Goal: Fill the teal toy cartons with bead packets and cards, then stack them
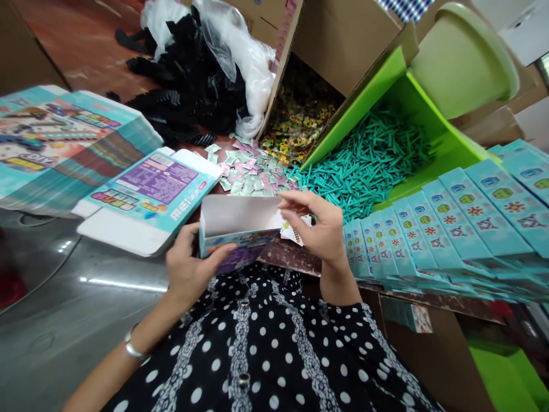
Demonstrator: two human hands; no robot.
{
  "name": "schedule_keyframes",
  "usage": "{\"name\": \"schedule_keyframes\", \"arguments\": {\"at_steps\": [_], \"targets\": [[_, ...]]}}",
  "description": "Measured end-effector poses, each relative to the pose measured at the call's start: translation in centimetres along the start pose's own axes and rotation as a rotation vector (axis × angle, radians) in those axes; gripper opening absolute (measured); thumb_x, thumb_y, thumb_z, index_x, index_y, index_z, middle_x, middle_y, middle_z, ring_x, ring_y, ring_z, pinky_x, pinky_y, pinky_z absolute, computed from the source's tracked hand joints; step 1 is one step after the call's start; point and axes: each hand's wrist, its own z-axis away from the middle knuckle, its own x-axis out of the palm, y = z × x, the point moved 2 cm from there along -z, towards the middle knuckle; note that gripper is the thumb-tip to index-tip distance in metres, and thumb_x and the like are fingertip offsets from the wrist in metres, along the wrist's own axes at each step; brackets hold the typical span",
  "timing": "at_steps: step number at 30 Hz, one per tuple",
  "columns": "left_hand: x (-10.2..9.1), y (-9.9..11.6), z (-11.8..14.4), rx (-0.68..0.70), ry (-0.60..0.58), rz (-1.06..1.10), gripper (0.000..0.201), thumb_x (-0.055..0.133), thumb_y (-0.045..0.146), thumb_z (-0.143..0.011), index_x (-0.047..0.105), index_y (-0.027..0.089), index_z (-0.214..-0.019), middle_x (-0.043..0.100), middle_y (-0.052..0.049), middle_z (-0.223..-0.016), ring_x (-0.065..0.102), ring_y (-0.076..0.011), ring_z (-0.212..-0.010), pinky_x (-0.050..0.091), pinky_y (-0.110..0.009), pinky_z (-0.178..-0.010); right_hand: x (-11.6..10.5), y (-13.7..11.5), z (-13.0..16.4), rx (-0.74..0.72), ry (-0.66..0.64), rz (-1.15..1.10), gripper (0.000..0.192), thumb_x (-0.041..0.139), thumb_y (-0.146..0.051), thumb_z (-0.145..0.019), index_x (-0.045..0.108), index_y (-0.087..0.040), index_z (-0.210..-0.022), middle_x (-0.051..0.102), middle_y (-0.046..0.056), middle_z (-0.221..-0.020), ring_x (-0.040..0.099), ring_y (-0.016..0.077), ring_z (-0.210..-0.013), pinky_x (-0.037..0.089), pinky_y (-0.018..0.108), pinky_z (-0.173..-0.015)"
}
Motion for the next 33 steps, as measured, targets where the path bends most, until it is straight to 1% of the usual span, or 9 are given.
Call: {"name": "schedule_keyframes", "arguments": {"at_steps": [3, 6, 9, 12, 17, 22, 25, 28, 33], "targets": [[0.6, -1.6, -1.6, -0.167, -0.084, 0.089, 0.054, 0.084, 0.072, -0.078, 0.066, 0.025, -0.098, 0.073, -0.002, -0.083, 0.071, -0.027, -0.079, 0.058, -0.039, -0.071, -0.4, 5.8, -3.4, 0.147, 0.093, -0.002, 0.023, 0.065, -0.042, -0.107, 0.082, -0.032, -0.12, 0.082, 0.002, -0.104, 0.078, 0.0183, -0.082, 0.067, 0.035, -0.079], [1.8, -3.9, -3.3, -0.288, -0.221, 0.144, 0.061, 0.084, 0.075, -0.075, 0.068, 0.022, -0.101, 0.078, -0.005, -0.09, 0.073, -0.0291, -0.085, 0.057, -0.036, -0.072, -0.4, 13.3, -8.0, 0.228, 0.091, 0.14, 0.024, 0.061, -0.035, -0.104, 0.081, -0.022, -0.108, 0.082, 0.005, -0.099, 0.078, 0.0211, -0.088, 0.066, 0.037, -0.088], [3.0, -5.6, -4.4, -0.336, -0.332, 0.12, 0.069, 0.08, 0.081, -0.073, 0.071, 0.019, -0.104, 0.081, -0.009, -0.096, 0.075, -0.0329, -0.091, 0.056, -0.037, -0.075, 0.7, 19.5, -12.4, 0.334, -0.02, 0.44, 0.022, 0.06, -0.021, -0.1, 0.08, -0.018, -0.109, 0.084, 0.008, -0.108, 0.078, 0.0253, -0.103, 0.062, 0.04, -0.101], [3.8, -6.0, -4.8, -0.312, -0.368, 0.055, 0.067, 0.075, 0.082, -0.075, 0.072, 0.019, -0.099, 0.082, -0.009, -0.096, 0.076, -0.0341, -0.092, 0.055, -0.038, -0.078, 2.8, 22.9, -15.5, 0.353, -0.208, 0.715, 0.032, 0.058, -0.014, -0.102, 0.077, -0.013, -0.128, 0.08, 0.015, -0.13, 0.072, 0.0292, -0.122, 0.055, 0.042, -0.112], [4.0, -5.5, -4.8, -0.279, -0.369, -0.001, 0.062, 0.069, 0.082, -0.079, 0.069, 0.022, -0.095, 0.082, -0.008, -0.091, 0.076, -0.034, -0.088, 0.056, -0.038, -0.077, 6.4, 24.8, -18.4, 0.239, -0.341, 1.012, 0.046, 0.06, -0.013, -0.104, 0.065, -0.01, -0.15, 0.063, 0.024, -0.155, 0.05, 0.0365, -0.148, 0.047, 0.047, -0.119], [3.9, -5.4, -4.8, -0.254, -0.361, -0.026, 0.059, 0.066, 0.08, -0.081, 0.068, 0.023, -0.092, 0.08, -0.007, -0.088, 0.075, -0.0326, -0.084, 0.056, -0.038, -0.077, 6.8, 25.6, -19.4, 0.234, -0.324, 1.034, 0.036, 0.053, -0.019, -0.11, 0.075, -0.012, -0.138, 0.064, 0.024, -0.151, 0.05, 0.038, -0.143, 0.044, 0.05, -0.118], [3.9, -5.4, -4.8, -0.249, -0.362, -0.011, 0.058, 0.067, 0.08, -0.081, 0.067, 0.023, -0.091, 0.079, -0.007, -0.085, 0.074, -0.0314, -0.081, 0.056, -0.037, -0.075, 5.3, 25.3, -19.5, 0.208, -0.228, 0.947, 0.036, 0.05, -0.02, -0.111, 0.077, -0.013, -0.134, 0.071, 0.021, -0.143, 0.054, 0.035, -0.138, 0.043, 0.047, -0.12], [3.9, -5.5, -4.8, -0.242, -0.357, 0.006, 0.058, 0.068, 0.079, -0.081, 0.067, 0.022, -0.091, 0.079, -0.007, -0.085, 0.074, -0.031, -0.08, 0.055, -0.037, -0.073, 2.6, 24.3, -19.1, 0.174, -0.033, 0.827, 0.034, 0.048, -0.02, -0.112, 0.076, -0.016, -0.13, 0.074, 0.018, -0.137, 0.06, 0.0314, -0.133, 0.045, 0.044, -0.12], [3.9, -6.0, -4.8, -0.238, -0.366, 0.05, 0.06, 0.071, 0.08, -0.08, 0.07, 0.021, -0.094, 0.08, -0.007, -0.088, 0.074, -0.0313, -0.083, 0.054, -0.036, -0.072, -2.3, 21.6, -16.6, 0.12, 0.333, 0.443, 0.029, 0.046, -0.04, -0.116, 0.068, -0.022, -0.124, 0.074, 0.009, -0.107, 0.072, 0.0255, -0.106, 0.057, 0.04, -0.1]]}}
